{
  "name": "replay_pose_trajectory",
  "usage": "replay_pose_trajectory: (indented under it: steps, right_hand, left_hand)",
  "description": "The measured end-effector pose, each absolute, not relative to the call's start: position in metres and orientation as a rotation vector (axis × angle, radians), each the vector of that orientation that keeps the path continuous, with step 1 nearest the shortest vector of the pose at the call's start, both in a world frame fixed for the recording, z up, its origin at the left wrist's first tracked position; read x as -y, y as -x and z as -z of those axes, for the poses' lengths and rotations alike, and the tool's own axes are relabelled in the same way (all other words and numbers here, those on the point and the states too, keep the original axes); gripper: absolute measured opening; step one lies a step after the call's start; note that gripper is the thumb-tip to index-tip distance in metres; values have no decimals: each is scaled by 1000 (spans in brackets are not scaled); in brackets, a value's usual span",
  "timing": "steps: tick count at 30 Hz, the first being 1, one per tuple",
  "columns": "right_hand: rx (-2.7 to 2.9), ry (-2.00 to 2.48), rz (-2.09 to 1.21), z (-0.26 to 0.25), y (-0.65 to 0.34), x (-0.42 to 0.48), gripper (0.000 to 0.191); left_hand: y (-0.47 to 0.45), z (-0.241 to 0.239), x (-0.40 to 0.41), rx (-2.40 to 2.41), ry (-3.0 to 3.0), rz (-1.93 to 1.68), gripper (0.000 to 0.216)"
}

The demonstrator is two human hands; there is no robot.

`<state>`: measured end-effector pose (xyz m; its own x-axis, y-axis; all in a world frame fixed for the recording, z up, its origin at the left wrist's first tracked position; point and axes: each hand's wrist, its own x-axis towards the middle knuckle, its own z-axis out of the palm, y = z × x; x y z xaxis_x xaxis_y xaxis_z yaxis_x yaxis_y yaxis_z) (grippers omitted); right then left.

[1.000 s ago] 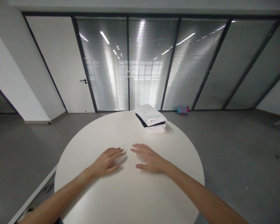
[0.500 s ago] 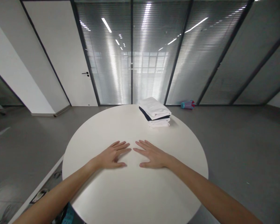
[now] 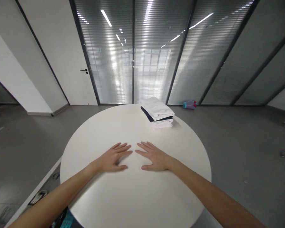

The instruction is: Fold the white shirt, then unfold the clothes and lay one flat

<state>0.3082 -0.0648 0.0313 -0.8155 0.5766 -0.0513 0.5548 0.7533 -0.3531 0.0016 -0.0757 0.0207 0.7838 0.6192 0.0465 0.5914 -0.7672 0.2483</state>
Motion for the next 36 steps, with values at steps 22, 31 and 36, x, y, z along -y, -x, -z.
replay_pose_trajectory:
  steps: [22,31,36]
  right_hand:
    - [2882,927,-545,-35,-310,70,85]
    - [2864,914,-526,-34,-313,74,81]
    - [2858,925,-524,-34,-313,73,80]
  left_hand:
    - [-1,-17,77,-890,-2779,-263,74]
    - [-4,-17,81,-903,-2829,-266,74]
    - [-6,-21,82,-915,-2828,-267,73]
